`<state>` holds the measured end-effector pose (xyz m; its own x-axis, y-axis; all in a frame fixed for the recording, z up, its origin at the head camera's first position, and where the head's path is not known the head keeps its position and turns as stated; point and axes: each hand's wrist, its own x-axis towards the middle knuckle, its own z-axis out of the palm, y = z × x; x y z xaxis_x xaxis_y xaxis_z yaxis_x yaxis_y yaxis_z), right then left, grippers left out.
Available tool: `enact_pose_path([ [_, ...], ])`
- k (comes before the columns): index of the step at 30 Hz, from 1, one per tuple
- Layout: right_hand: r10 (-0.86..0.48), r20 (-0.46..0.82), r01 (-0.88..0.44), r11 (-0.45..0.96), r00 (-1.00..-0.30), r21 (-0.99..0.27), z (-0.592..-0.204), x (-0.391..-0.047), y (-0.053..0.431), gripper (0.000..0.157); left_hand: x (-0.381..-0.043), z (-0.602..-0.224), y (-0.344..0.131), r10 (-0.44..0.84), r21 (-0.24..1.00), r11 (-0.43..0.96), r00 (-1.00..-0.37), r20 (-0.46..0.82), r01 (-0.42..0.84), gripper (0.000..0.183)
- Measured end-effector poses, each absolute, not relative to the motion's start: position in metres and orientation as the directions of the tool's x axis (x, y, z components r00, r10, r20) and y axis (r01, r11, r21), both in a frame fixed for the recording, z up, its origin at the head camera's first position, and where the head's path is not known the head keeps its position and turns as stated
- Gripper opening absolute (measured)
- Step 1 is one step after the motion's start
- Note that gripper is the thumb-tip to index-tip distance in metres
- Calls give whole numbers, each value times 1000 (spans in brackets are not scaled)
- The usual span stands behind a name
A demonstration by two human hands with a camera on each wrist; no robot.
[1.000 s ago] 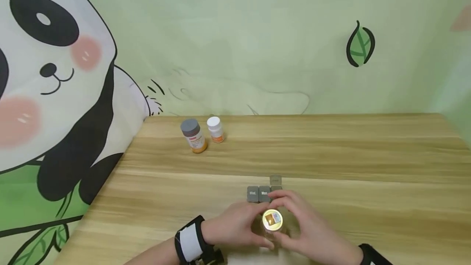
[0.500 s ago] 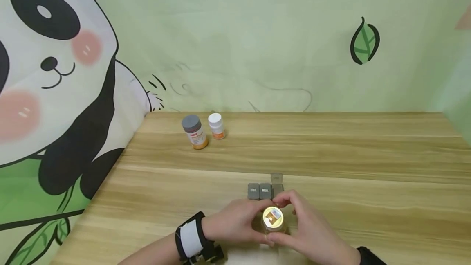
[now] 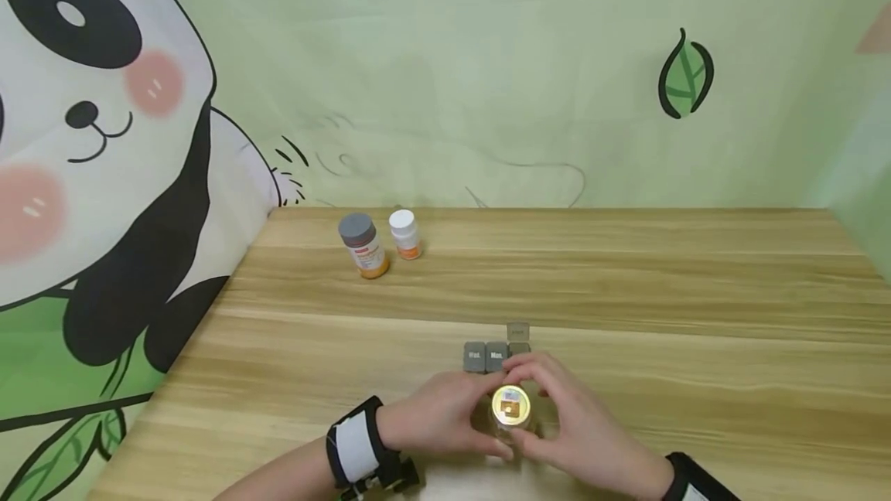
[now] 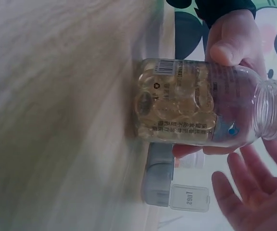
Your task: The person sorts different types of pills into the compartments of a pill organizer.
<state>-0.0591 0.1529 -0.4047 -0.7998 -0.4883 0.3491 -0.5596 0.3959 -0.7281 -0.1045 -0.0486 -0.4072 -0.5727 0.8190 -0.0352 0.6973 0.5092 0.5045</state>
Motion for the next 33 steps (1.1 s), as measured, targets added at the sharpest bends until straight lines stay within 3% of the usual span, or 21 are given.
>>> enact_pose_path([
  [7, -556, 377, -592, 276, -741, -757, -406, -64, 155, 52, -104, -407, -50, 814, 514, 516, -580, -43, 686, 68],
  [16, -456, 439, -590, 265, -774, -763, -393, -70, 169, 55, -104, -405, -49, 821, 508, 512, -569, -52, 692, 63],
  [24, -445, 479, -651, 440, -757, -619, -393, -81, 200, 58, -105, -405, -49, 820, 491, 517, -571, -48, 702, 67],
  [33, -532, 306, -614, 675, -789, -409, -400, -88, 231, 46, -104, -407, -50, 828, 510, 494, -560, -28, 704, 67],
])
